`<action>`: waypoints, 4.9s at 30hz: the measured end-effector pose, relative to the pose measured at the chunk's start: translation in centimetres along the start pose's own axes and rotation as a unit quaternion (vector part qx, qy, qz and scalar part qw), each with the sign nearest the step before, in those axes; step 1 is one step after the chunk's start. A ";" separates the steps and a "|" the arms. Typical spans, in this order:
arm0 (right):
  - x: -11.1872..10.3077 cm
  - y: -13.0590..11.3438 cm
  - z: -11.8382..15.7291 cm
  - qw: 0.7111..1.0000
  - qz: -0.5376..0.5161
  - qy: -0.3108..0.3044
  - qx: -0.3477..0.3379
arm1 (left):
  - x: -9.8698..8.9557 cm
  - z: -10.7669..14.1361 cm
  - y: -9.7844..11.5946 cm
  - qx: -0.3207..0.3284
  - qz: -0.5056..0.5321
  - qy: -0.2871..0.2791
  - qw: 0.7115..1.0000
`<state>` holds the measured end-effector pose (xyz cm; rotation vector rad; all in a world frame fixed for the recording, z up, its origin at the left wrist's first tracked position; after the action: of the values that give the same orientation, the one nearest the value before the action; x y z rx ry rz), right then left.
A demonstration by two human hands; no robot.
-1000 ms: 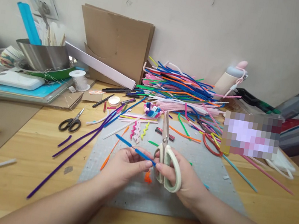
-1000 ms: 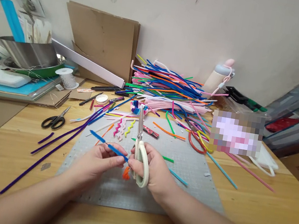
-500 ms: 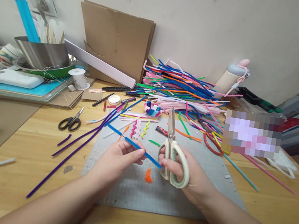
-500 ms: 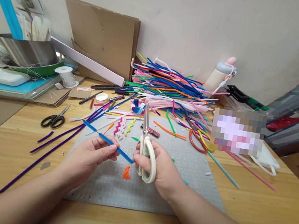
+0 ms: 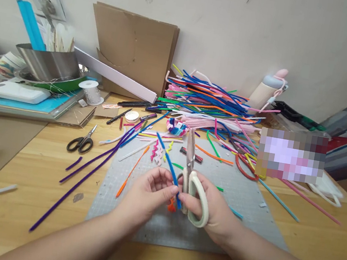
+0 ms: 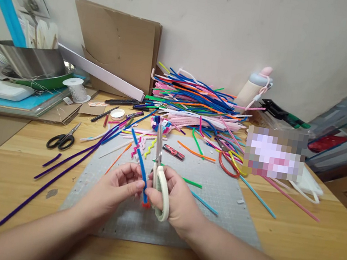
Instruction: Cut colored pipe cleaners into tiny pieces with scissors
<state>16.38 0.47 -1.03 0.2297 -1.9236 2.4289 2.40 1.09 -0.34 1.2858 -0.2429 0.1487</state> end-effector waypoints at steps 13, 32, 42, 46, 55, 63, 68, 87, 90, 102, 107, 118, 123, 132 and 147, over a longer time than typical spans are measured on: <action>-0.2 -0.2 0.0 0.992 0.052 0.081 -0.083 | 0.8 0.5 -1.5 -0.093 0.067 -0.054 0.992; -0.4 -0.4 -0.1 0.991 0.046 0.075 -0.103 | 0.8 1.1 -2.3 -0.195 0.077 -0.061 0.976; -1.8 -1.8 0.2 0.892 0.406 0.013 -0.199 | -1.6 -0.6 0.3 -0.075 0.165 0.047 0.982; -1.0 -2.0 0.7 0.824 0.534 0.024 -0.188 | -2.1 -0.8 1.0 -0.026 0.165 0.082 0.983; -0.1 -1.8 1.3 0.794 0.561 0.002 -0.236 | -1.6 -0.6 0.9 -0.022 0.161 0.038 0.986; 0.1 -2.2 1.4 0.781 0.562 -0.006 -0.272 | -1.5 -0.8 0.7 -0.005 0.146 0.024 0.989; 0.0 -2.4 1.4 0.787 0.552 -0.024 -0.274 | -1.4 -0.8 0.9 0.002 0.140 0.020 0.990; -0.3 -2.8 1.1 0.789 0.540 -0.007 -0.292 | -2.5 -0.8 2.5 0.024 0.137 0.045 0.989; -0.6 -2.7 0.9 0.766 0.557 0.002 -0.321 | -4.3 -1.1 4.4 0.102 0.153 0.131 0.974; -1.1 -3.1 0.8 0.737 0.574 0.036 -0.354 | -6.1 -1.7 5.7 0.125 0.093 0.214 0.964; -1.1 -3.5 0.7 0.742 0.573 0.045 -0.346 | -5.9 -1.8 5.5 0.098 0.109 0.220 0.965; -1.0 -3.6 0.9 0.767 0.550 0.015 -0.329 | -5.8 -1.8 5.3 0.083 0.124 0.218 0.964; -0.9 -3.4 0.9 0.770 0.553 0.003 -0.318 | -5.7 -1.8 5.5 0.084 0.132 0.215 0.964; -1.0 -3.1 0.8 0.788 0.538 -0.005 -0.299 | -6.1 -1.8 5.5 0.088 0.142 0.228 0.959; -1.2 -3.0 0.7 0.785 0.549 -0.014 -0.286 | -6.4 -2.0 5.5 0.118 0.138 0.230 0.956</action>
<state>17.97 0.53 1.90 -1.1989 -3.2556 1.9322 -4.91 4.70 2.57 1.4095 -0.0005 0.7266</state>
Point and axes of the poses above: each hand's wrist, its own z-axis away from the middle knuckle, its own x-axis out of the palm, y = z × x, the point moved 4 cm from there along -z, towards the middle knuckle, and after that the axes turned 12 degrees about y, right-handed, at the moved point
